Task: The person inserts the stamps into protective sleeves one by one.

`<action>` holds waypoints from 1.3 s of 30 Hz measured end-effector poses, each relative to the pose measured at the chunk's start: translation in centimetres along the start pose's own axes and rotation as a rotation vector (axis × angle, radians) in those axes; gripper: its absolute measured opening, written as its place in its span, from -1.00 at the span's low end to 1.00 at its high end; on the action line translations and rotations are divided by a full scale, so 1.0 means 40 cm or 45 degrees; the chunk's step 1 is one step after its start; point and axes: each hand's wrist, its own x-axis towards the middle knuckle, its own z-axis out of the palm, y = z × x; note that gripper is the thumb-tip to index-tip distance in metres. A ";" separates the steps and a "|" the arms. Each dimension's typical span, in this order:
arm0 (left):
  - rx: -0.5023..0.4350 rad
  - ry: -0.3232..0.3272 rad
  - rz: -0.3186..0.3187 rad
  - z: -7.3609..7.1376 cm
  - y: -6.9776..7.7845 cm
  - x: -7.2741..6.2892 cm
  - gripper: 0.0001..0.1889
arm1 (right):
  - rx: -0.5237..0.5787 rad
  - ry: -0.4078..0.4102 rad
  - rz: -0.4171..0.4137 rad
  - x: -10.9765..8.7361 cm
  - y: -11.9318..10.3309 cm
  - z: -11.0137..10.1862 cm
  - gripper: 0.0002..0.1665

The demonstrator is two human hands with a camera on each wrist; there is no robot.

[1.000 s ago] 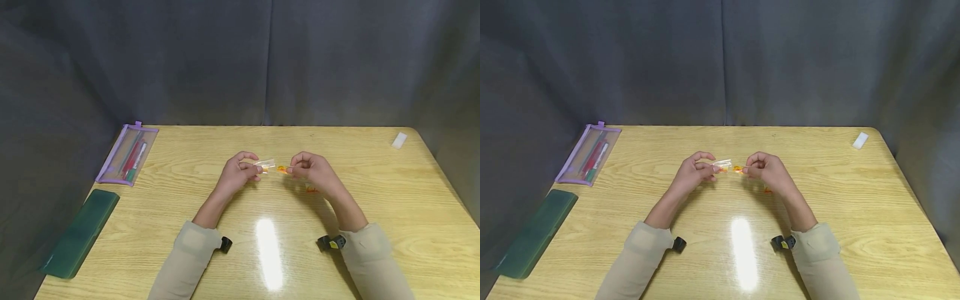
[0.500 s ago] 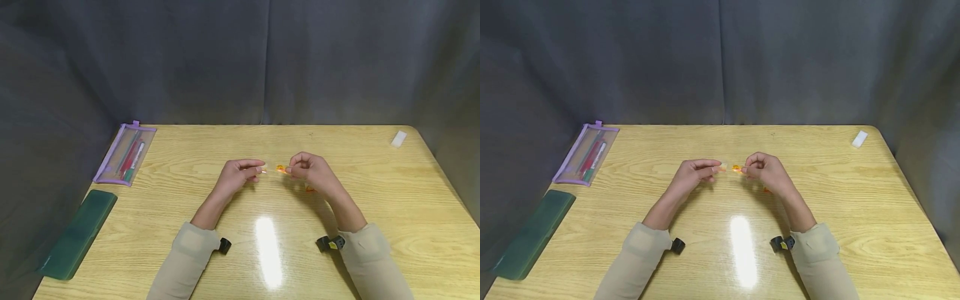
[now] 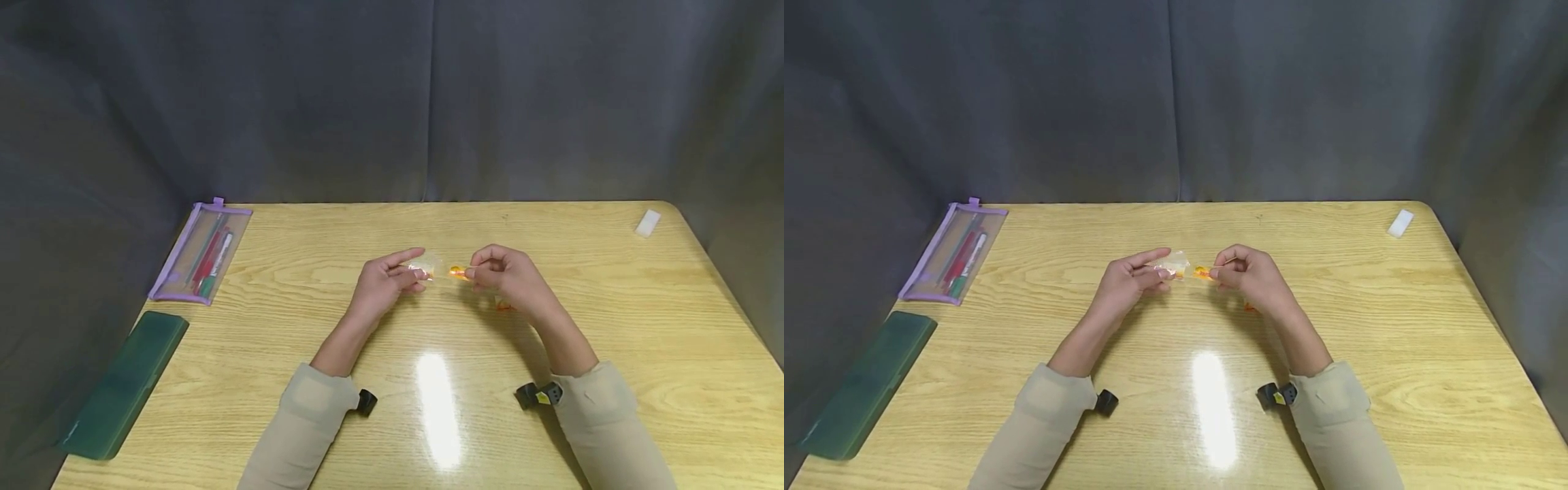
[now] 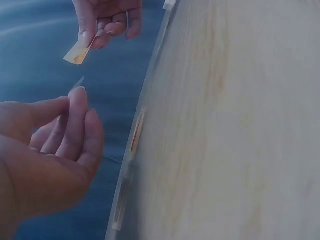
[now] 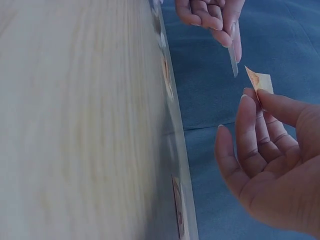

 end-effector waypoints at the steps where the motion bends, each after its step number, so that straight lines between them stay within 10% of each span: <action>1: -0.004 -0.012 0.005 0.000 0.002 0.000 -0.52 | 0.006 0.000 -0.001 0.000 -0.002 -0.001 -0.76; 39: 0.112 -0.035 0.016 0.011 0.022 -0.014 -0.80 | 0.046 0.054 0.002 -0.010 -0.026 0.002 -0.65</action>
